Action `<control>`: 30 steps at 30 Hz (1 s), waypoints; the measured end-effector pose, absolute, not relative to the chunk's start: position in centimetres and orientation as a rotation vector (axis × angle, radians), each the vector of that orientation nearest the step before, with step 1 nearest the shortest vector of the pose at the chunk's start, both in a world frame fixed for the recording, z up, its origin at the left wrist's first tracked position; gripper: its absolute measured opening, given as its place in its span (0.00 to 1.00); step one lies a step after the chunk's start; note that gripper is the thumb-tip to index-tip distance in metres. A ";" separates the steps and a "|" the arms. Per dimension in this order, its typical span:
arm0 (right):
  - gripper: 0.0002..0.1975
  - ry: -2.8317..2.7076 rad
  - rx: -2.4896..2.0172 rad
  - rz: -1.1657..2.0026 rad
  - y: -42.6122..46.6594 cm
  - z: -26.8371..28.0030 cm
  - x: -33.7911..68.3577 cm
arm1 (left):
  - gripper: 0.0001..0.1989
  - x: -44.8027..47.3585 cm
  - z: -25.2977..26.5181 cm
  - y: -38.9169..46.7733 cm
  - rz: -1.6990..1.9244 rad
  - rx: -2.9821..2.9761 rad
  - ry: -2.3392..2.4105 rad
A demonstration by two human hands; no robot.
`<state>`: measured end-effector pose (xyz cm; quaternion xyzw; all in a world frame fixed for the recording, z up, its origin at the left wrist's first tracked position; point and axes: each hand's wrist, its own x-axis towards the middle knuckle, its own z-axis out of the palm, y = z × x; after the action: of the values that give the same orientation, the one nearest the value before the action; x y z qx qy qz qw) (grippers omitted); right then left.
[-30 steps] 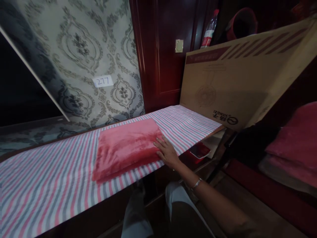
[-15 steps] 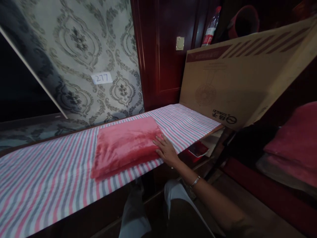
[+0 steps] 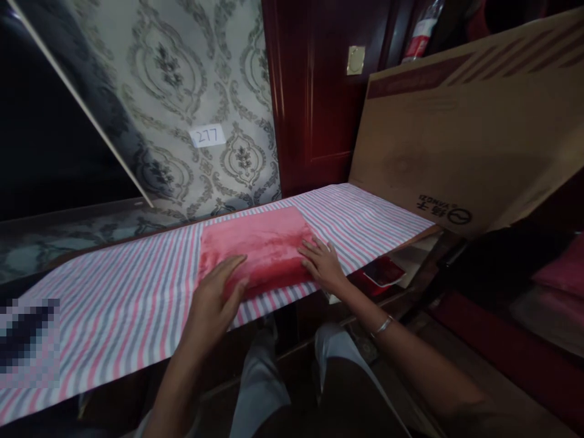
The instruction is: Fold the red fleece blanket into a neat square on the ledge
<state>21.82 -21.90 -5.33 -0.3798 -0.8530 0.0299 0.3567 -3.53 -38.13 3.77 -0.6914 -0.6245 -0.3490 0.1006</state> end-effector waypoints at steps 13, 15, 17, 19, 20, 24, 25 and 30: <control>0.25 -2.350 -0.963 -0.079 -20.2 -5.2 18.4 | 0.29 -6.1 -2.3 -35.2 -0.264 -1.806 -2.267; 0.25 -2.351 -0.957 -0.070 -20.2 -5.4 18.6 | 0.29 -6.2 -2.1 -35.4 -0.276 -1.823 -2.265; 0.24 -2.369 -0.972 -0.047 -20.5 -4.9 18.7 | 0.29 -6.0 -1.6 -35.5 -0.284 -1.828 -2.264; 0.24 -2.378 -0.992 -0.030 -21.2 -4.2 18.7 | 0.31 -5.4 -1.1 -35.6 -0.288 -1.833 -2.229; 0.25 -2.382 -0.983 -0.027 -21.7 -3.9 18.8 | 0.32 -5.0 -1.0 -35.7 -0.289 -1.862 -2.181; 0.29 -2.436 -0.813 -0.043 -23.7 -4.2 19.5 | 0.31 -4.3 -1.9 -36.0 -0.264 -2.060 -1.920; 0.31 -2.458 -0.780 -0.056 -24.1 -4.5 19.9 | 0.30 -4.6 -2.4 -36.1 -0.252 -2.077 -1.882; 0.33 -2.534 -0.756 -0.094 -24.6 -5.6 22.1 | 0.27 -6.9 -3.9 -36.7 -0.239 -2.070 -1.766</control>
<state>22.05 -24.64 -5.57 -0.2769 -0.9284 -0.0344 0.2454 -6.89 -36.74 -3.92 -0.7419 -0.6330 -0.0856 0.2039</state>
